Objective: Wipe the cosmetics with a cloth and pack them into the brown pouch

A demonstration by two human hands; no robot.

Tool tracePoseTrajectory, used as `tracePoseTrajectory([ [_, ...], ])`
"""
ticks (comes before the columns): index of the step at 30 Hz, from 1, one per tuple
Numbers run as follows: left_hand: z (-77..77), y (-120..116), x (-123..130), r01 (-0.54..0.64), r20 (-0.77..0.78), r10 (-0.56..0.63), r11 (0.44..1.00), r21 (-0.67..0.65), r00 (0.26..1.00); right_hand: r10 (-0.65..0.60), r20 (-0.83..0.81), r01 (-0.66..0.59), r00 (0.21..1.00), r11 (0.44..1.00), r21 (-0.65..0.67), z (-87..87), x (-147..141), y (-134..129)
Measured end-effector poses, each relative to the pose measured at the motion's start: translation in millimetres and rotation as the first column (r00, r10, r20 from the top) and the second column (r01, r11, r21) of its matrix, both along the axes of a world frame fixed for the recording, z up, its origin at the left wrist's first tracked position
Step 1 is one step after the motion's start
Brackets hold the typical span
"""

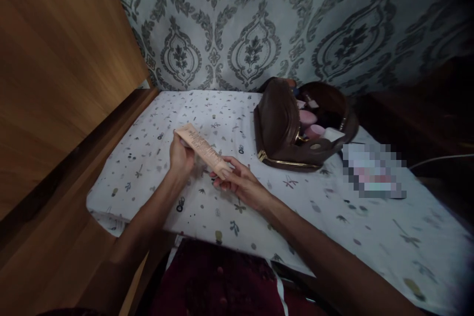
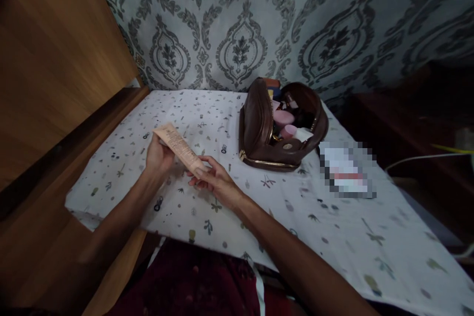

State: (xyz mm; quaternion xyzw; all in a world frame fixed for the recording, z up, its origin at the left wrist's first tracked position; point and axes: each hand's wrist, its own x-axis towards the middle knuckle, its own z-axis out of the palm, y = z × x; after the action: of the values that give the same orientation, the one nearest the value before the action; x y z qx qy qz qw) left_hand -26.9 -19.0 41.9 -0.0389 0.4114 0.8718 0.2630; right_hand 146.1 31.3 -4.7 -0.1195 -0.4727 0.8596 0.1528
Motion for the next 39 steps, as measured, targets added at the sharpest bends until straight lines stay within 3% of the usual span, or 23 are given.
tracePoseTrajectory([
  [3, 10.1, 4.0, 23.3, 0.185, 0.012, -0.187, 0.978, 0.095, 0.982, -0.072, -0.009, 0.072, 0.997, 0.993, 0.095, -3.8, -2.4, -1.3],
  [7, 10.2, -0.6, 39.3, 0.362, -0.061, -0.357, 0.922, 0.14, 0.932, -0.173, -0.047, 0.178, 0.984, 0.968, 0.177, -4.0, -2.7, -0.6],
  [13, 0.7, -10.3, 48.9, 0.456, -0.339, -0.403, 0.885, 0.092, 0.85, -0.296, -0.024, 0.296, 0.955, 0.945, 0.139, -3.8, -0.9, 6.3],
  [16, -6.7, -11.6, 49.0, 0.469, -0.457, -0.427, 0.883, -0.025, 0.78, -0.319, -0.026, 0.318, 0.948, 0.933, 0.165, -5.2, -0.7, 8.7],
  [20, -20.1, -9.7, 47.0, 0.451, -0.505, -0.465, 0.878, -0.159, 0.728, -0.371, -0.032, 0.362, 0.928, 0.879, 0.309, -6.8, -0.3, 9.4],
  [24, -25.2, -7.3, 48.5, 0.428, -0.459, -0.459, 0.886, -0.178, 0.76, -0.417, -0.053, 0.386, 0.907, 0.775, 0.5, -9.6, 0.6, 8.8],
  [27, -18.8, -5.7, 42.4, 0.371, -0.431, -0.391, 0.919, -0.134, 0.813, -0.425, -0.059, 0.369, 0.903, 0.699, 0.612, -10.3, 1.6, 6.1],
  [29, -11.3, -4.4, 31.8, 0.313, -0.414, -0.326, 0.944, -0.101, 0.85, -0.413, -0.045, 0.34, 0.91, 0.678, 0.652, -9.1, 2.3, 3.3],
  [31, -3.3, -3.0, 18.7, 0.268, -0.384, -0.275, 0.961, -0.072, 0.881, -0.383, -0.036, 0.311, 0.923, 0.688, 0.656, -6.5, 2.9, 0.8],
  [33, 3.3, -1.8, 8.0, 0.274, -0.35, -0.271, 0.961, -0.043, 0.897, -0.332, -0.025, 0.275, 0.943, 0.735, 0.62, -3.2, 3.4, -0.8],
  [36, 8.0, -1.5, 5.4, 0.366, -0.327, -0.351, 0.93, -0.015, 0.877, -0.218, 0.015, 0.183, 0.976, 0.85, 0.493, 0.8, 3.9, -1.6],
  [39, 5.7, -3.9, 19.3, 0.488, -0.301, -0.472, 0.873, -0.027, 0.829, -0.145, 0.003, 0.137, 0.989, 0.937, 0.32, 3.0, 3.7, -1.5],
])
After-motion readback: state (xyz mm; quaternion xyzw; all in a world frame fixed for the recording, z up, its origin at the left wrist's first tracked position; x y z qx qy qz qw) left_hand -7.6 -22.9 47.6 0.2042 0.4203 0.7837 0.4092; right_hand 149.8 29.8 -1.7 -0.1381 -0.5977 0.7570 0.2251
